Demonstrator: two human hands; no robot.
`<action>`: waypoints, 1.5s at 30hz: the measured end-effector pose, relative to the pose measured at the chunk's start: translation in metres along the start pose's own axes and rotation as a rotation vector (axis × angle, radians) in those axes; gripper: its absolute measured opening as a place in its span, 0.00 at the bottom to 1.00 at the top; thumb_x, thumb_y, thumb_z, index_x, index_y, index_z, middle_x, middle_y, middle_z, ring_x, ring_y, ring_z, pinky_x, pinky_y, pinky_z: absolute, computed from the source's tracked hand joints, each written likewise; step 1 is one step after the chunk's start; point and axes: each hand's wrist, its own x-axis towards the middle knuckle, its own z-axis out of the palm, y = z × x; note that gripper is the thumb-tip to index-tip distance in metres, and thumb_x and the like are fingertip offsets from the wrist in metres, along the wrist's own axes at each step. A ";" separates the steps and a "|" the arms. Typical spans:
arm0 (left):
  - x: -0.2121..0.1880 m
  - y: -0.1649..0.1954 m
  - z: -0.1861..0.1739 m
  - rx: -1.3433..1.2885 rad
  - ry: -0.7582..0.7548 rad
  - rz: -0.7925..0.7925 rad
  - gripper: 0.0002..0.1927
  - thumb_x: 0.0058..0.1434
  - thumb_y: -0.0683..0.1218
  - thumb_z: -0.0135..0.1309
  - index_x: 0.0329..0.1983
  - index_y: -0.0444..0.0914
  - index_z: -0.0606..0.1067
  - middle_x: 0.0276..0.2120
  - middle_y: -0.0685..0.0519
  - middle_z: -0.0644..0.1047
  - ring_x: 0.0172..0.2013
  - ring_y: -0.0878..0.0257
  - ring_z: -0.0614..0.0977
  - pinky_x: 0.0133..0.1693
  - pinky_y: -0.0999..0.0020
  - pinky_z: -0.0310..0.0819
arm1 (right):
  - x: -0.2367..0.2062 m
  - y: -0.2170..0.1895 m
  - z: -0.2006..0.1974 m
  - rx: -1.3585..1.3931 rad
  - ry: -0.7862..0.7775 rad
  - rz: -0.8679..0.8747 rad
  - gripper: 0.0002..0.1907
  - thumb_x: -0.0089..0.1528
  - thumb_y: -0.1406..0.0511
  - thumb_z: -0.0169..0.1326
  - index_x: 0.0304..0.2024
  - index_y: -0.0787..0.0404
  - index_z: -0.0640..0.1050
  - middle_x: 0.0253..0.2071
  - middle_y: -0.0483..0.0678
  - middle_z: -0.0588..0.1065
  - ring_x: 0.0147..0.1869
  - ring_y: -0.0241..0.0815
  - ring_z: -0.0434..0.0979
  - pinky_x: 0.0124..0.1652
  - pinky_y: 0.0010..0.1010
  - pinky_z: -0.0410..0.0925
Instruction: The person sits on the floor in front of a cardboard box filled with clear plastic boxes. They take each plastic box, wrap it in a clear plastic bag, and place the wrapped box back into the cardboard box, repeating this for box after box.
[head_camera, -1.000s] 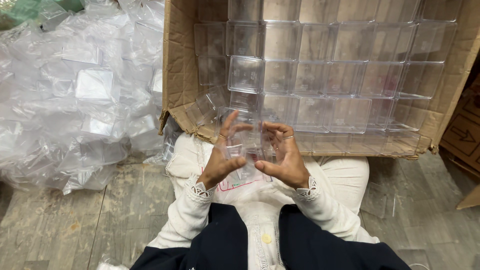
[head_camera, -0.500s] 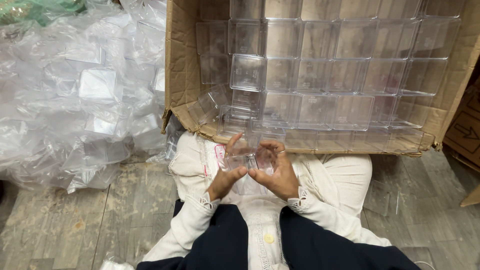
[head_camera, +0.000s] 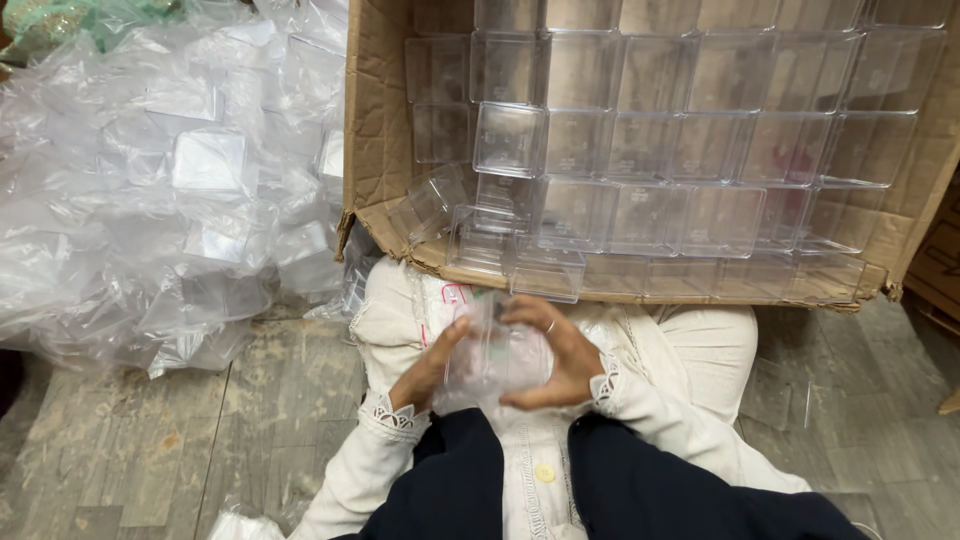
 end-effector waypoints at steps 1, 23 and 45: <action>0.002 0.002 -0.002 0.140 0.033 0.107 0.42 0.65 0.68 0.50 0.75 0.42 0.60 0.66 0.42 0.71 0.54 0.71 0.81 0.53 0.73 0.77 | 0.002 0.001 0.002 0.060 0.040 0.069 0.49 0.46 0.56 0.75 0.66 0.57 0.65 0.68 0.56 0.65 0.75 0.53 0.66 0.70 0.43 0.63; 0.040 0.035 -0.076 0.797 0.841 0.359 0.19 0.64 0.52 0.63 0.52 0.36 0.81 0.49 0.45 0.84 0.51 0.59 0.85 0.55 0.66 0.74 | 0.154 0.067 -0.054 -0.214 -0.078 0.257 0.44 0.55 0.45 0.64 0.65 0.60 0.67 0.58 0.61 0.75 0.60 0.56 0.78 0.56 0.48 0.72; 0.141 0.105 -0.154 1.236 1.086 0.365 0.27 0.51 0.52 0.68 0.51 0.36 0.77 0.41 0.39 0.82 0.41 0.42 0.83 0.42 0.51 0.77 | 0.088 0.033 -0.075 -0.488 0.365 0.157 0.20 0.63 0.59 0.62 0.52 0.64 0.77 0.54 0.56 0.77 0.55 0.57 0.80 0.51 0.41 0.73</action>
